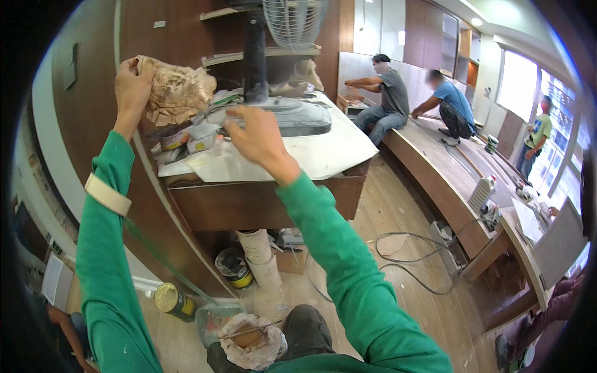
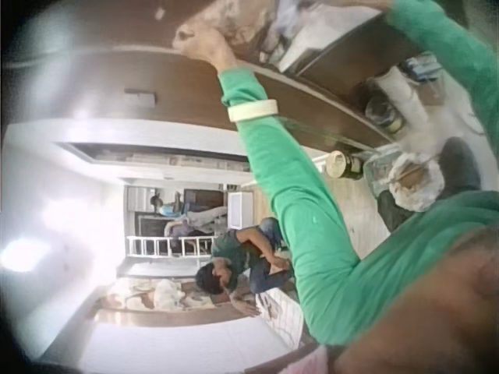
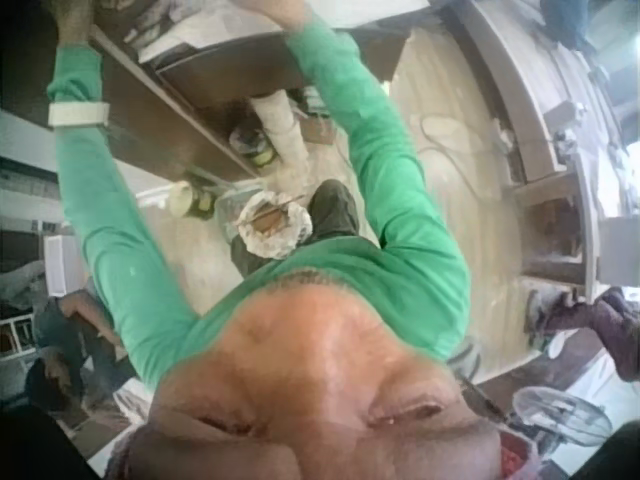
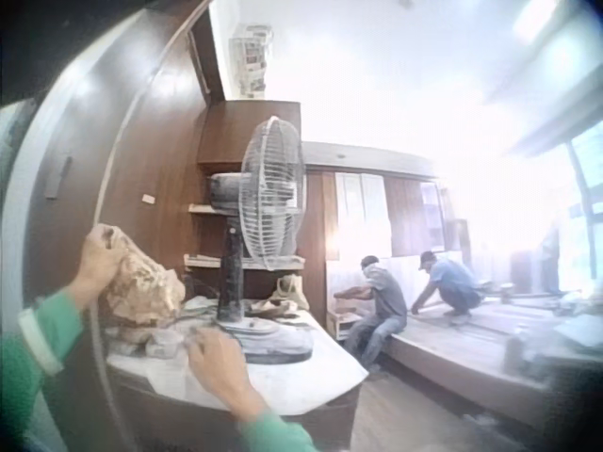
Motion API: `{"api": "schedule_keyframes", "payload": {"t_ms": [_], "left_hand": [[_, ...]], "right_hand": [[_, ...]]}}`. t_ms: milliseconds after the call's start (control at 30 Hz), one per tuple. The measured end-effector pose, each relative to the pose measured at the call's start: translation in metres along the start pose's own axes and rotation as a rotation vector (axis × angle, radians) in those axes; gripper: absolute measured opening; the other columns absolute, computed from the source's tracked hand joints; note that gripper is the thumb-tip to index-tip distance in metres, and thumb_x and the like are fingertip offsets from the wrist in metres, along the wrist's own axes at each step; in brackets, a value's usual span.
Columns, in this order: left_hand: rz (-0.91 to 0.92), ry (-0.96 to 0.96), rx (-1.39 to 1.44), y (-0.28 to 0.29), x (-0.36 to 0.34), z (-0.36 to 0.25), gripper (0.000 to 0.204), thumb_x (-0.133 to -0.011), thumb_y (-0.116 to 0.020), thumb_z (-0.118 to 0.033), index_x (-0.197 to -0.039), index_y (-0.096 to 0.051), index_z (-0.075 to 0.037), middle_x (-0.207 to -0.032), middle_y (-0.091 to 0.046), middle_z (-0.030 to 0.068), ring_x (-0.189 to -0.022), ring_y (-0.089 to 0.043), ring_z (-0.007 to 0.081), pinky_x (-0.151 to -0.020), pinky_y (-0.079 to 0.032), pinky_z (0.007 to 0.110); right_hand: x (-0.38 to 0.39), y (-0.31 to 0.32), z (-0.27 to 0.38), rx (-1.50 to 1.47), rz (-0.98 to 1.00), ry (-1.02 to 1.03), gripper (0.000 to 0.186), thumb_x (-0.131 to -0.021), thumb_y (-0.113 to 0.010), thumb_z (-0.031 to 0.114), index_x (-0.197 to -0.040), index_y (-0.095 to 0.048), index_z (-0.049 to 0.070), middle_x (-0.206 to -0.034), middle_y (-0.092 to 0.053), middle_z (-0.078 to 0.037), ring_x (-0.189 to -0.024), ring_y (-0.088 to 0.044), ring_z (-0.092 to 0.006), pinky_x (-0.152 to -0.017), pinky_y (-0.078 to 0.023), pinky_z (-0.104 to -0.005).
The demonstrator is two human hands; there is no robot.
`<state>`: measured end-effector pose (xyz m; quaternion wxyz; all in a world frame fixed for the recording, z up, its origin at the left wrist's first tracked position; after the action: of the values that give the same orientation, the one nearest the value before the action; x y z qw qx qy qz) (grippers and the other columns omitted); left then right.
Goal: The person sits on the floor and applies wood filler to the edge of a wooden cabinet using a putty knife, then sands the area with sandpaper. They wipe the surface with a cloth and apply a finish with a brush, repeating the process along the cabinet edge.
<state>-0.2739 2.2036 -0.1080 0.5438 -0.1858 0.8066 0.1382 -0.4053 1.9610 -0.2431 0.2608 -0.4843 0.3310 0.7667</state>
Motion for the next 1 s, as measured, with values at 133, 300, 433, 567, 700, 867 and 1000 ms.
{"api": "schedule_keyframes", "payload": {"t_ms": [133, 300, 433, 567, 700, 867, 1000], "left_hand": [[0.302, -0.128, -0.504, -0.084, 0.010, 0.066, 0.028, -0.090, -0.062, -0.009, -0.116, -0.059, 0.000, -0.114, -0.068, 0.0277, -0.112, -0.065, 0.0445, -0.089, -0.053, 0.051], [0.447, -0.385, -0.917, -0.079, 0.019, 0.112, 0.015, -0.088, -0.058, -0.006, -0.103, -0.058, -0.002, -0.103, -0.065, 0.0254, -0.101, -0.064, 0.0489, -0.083, -0.053, 0.058], [0.476, -0.507, -0.953, -0.117, 0.036, 0.100, 0.009, -0.089, -0.056, -0.006, -0.097, -0.060, -0.002, -0.105, -0.066, 0.0216, -0.101, -0.065, 0.0463, -0.083, -0.054, 0.057], [0.547, -0.458, -1.085, -0.095, 0.028, 0.093, 0.009, -0.088, -0.057, -0.007, -0.096, -0.061, -0.003, -0.105, -0.067, 0.0191, -0.103, -0.066, 0.0426, -0.084, -0.053, 0.057], [0.541, -0.546, -1.134, -0.079, 0.033, 0.086, 0.012, -0.088, -0.058, -0.012, -0.097, -0.061, -0.005, -0.103, -0.068, 0.0178, -0.104, -0.066, 0.0392, -0.090, -0.050, 0.057], [0.321, -0.895, -0.848, -0.046, 0.014, 0.074, 0.039, -0.098, -0.058, -0.035, -0.120, -0.068, -0.005, -0.113, -0.071, 0.0153, -0.112, -0.064, 0.0372, -0.103, -0.045, 0.050], [0.314, -0.563, -0.442, 0.022, 0.100, -0.074, 0.031, -0.094, -0.069, -0.026, -0.117, -0.069, -0.006, -0.112, -0.076, 0.0140, -0.095, -0.073, 0.0327, -0.084, -0.056, 0.040]], "right_hand": [[0.075, 0.074, 0.081, 0.032, 0.492, -0.026, 0.027, -0.090, -0.066, 0.021, -0.104, -0.074, -0.001, -0.095, -0.074, -0.022, -0.084, -0.071, -0.0422, -0.077, -0.056, -0.0463], [0.107, 0.110, 0.206, -0.083, 0.924, 0.332, 0.016, -0.075, -0.069, 0.021, -0.075, -0.073, 0.005, -0.076, -0.071, -0.020, -0.077, -0.074, -0.0376, -0.061, -0.055, -0.0524], [0.097, 0.129, 0.211, -0.099, 1.089, 0.145, 0.014, -0.060, -0.074, 0.021, -0.064, -0.068, 0.010, -0.063, -0.064, -0.009, -0.064, -0.070, -0.0299, -0.056, -0.055, -0.0428], [0.121, 0.113, 0.214, 0.146, 0.872, 0.219, 0.011, -0.066, -0.071, 0.019, -0.065, -0.069, 0.008, -0.069, -0.067, -0.014, -0.070, -0.072, -0.0311, -0.057, -0.056, -0.0437], [0.178, 0.078, 0.209, 0.236, 1.022, 0.244, 0.012, -0.075, -0.068, 0.015, -0.076, -0.073, 0.004, -0.076, -0.071, -0.018, -0.076, -0.073, -0.0355, -0.058, -0.056, -0.0464], [0.191, 0.071, 0.142, -0.066, 0.979, 0.114, 0.030, -0.086, -0.072, 0.019, -0.111, -0.069, 0.003, -0.086, -0.071, -0.015, -0.071, -0.071, -0.0336, -0.065, -0.057, -0.0439], [0.230, 0.041, 0.060, -0.186, 0.795, -0.369, 0.030, -0.088, -0.075, 0.024, -0.104, -0.074, -0.002, -0.092, -0.074, -0.020, -0.080, -0.074, -0.0348, -0.070, -0.058, -0.0415]]}}
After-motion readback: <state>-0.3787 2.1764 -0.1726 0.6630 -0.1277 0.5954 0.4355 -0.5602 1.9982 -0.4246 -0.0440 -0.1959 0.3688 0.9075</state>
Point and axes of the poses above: each hand's wrist, its own x-axis away from the middle knuckle, its own y-axis out of the back of the hand, z = x × y, the point moved 7 cm from there along -x, towards the middle knuckle
